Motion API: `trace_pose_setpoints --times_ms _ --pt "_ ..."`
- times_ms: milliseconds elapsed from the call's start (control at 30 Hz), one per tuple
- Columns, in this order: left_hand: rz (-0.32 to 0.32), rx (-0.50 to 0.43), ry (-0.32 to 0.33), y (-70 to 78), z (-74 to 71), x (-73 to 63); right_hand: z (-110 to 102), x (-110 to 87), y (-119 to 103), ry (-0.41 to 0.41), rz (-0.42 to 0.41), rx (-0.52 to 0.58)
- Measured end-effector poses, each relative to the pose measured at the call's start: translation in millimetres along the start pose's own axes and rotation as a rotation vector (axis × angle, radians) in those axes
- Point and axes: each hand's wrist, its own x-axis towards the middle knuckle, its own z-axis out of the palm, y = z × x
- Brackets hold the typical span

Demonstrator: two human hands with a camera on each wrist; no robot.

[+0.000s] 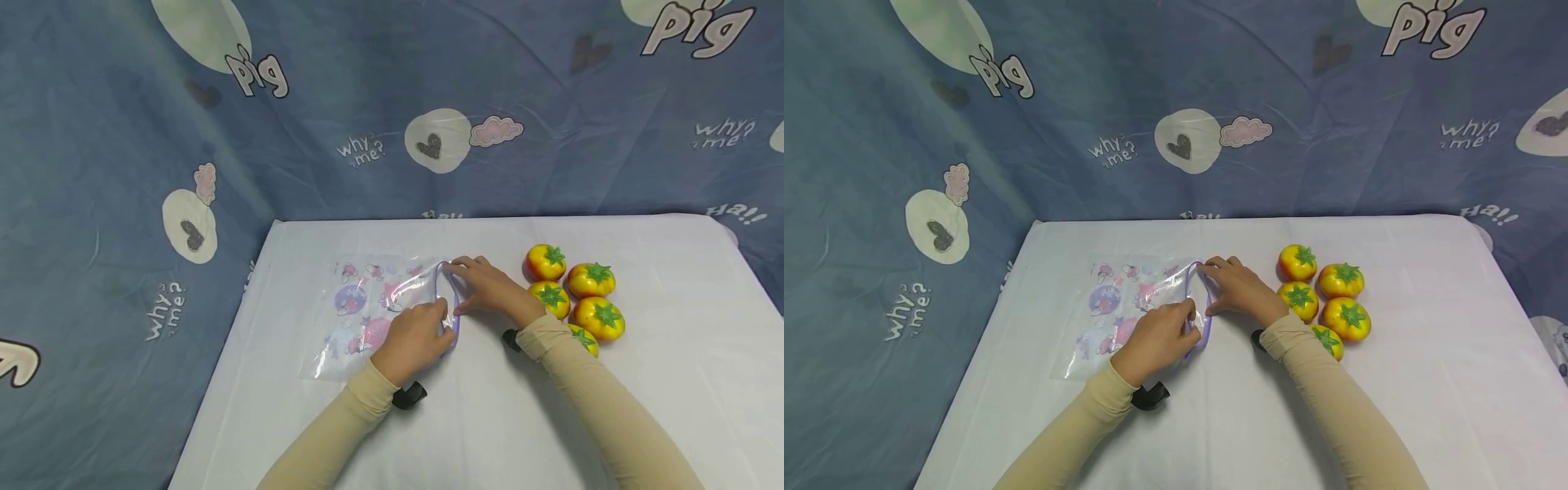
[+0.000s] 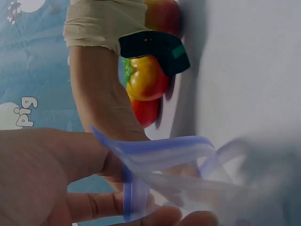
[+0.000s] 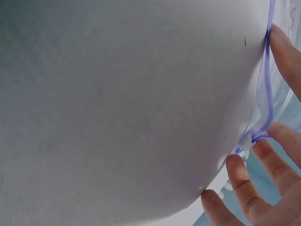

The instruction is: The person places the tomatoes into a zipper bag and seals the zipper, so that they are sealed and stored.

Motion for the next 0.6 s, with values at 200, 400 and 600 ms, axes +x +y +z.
trace_pose_setpoints --times_ms 200,400,600 --pt "-0.027 -0.012 -0.004 -8.2 6.6 -7.3 -1 1.5 0 -0.009 -0.003 -0.003" --pt "-0.078 -0.089 -0.020 -17.5 14.1 -14.7 0 1.9 0 -0.005 -0.016 -0.009" --pt "-0.144 -0.235 -0.003 -28.5 19.5 -20.4 1 0.4 1 0.011 -0.019 0.000"
